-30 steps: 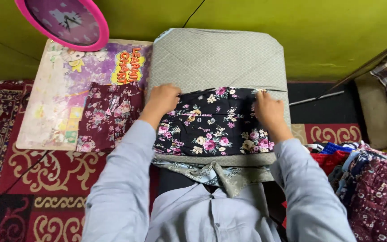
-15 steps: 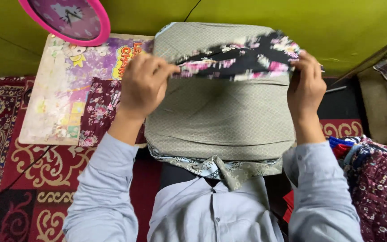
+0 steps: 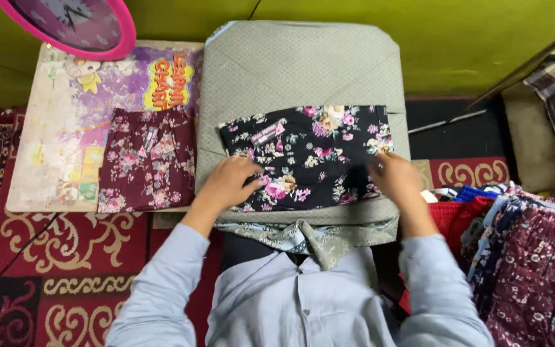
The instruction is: Folding floral patterned pants and stacking them onto a pile.
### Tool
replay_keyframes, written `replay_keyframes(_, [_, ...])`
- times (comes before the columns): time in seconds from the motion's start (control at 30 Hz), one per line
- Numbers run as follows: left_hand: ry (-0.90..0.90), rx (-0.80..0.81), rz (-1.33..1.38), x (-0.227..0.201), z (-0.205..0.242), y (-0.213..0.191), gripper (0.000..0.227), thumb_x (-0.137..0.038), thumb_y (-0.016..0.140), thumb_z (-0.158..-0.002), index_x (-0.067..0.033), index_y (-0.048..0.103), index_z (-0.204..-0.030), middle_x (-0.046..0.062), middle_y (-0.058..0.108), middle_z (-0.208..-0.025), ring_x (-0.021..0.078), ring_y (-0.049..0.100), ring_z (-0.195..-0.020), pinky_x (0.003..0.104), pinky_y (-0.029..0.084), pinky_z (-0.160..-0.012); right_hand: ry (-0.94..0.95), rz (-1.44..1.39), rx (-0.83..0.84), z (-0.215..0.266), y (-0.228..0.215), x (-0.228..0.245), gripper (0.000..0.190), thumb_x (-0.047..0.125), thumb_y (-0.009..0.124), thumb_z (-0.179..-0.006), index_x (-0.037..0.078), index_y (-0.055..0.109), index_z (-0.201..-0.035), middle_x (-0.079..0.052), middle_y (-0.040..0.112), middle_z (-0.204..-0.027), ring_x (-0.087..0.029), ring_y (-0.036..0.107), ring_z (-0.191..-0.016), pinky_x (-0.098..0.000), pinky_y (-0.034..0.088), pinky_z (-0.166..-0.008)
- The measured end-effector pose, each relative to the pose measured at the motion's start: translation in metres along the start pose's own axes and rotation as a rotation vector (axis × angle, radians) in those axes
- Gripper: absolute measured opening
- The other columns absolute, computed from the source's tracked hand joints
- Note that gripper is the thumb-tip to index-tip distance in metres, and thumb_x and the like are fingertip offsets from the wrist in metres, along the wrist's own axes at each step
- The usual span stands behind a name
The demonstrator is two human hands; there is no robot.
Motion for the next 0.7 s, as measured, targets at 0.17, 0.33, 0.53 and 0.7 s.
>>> replay_keyframes(0.17, [-0.257, -0.212, -0.157, 0.034, -0.03, 0.056, 0.076, -0.064, 0.067, -0.084, -0.0188, 0.052, -0.144, 0.014, 0.048, -0.147, 0.0359, 0.039, -0.142, 0.061, 0.024, -0.115, -0.299, -0.183, -0.3, -0.023, 0.032, 0.148, 0.066, 0.057, 0.067, -0.089, 0.019, 0.054, -0.141, -0.009, 0.058, -0.135, -0.028, 0.053, -0.127, -0.0555, 0.031, -0.103])
replay_keyframes(0.33, [-0.441, -0.09, -0.144, 0.035, -0.017, 0.061, 0.095, -0.067, 0.064, -0.084, -0.0192, 0.032, -0.16, 0.016, 0.026, -0.167, 0.038, 0.019, -0.154, 0.069, 0.006, -0.119, -0.323, -0.166, -0.127, -0.012, 0.069, 0.159, 0.086, 0.067, 0.049, -0.097, 0.013, 0.033, -0.162, -0.011, 0.031, -0.168, -0.028, 0.025, -0.156, -0.0646, 0.001, -0.123])
replay_keyframes(0.53, [-0.442, -0.142, -0.167, 0.039, -0.018, 0.064, 0.097, -0.071, 0.064, -0.079, -0.0225, 0.035, -0.158, 0.013, 0.027, -0.167, 0.0351, 0.02, -0.155, 0.069, 0.01, -0.119, -0.144, -0.228, -0.173, -0.033, 0.057, 0.04, 0.086, 0.068, 0.046, -0.099, 0.008, 0.038, -0.159, -0.018, 0.035, -0.165, -0.035, 0.032, -0.152, -0.0625, 0.017, -0.121])
replay_keyframes(0.7, [-0.435, -0.178, -0.168, 0.038, -0.02, 0.065, 0.097, -0.067, 0.068, -0.077, -0.0195, 0.037, -0.157, 0.016, 0.03, -0.165, 0.0383, 0.022, -0.153, 0.07, 0.007, -0.118, -0.169, -0.162, -0.231, -0.038, 0.037, 0.101, 0.085, 0.066, 0.049, -0.099, 0.006, 0.041, -0.157, -0.02, 0.038, -0.163, -0.035, 0.029, -0.153, -0.0706, 0.019, -0.116])
Point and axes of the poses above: each hand's wrist, its own z-axis away from the middle knuckle, its own y-axis out of the palm, x = y × z, the point moved 10 cm from there along -z, towards the middle knuckle
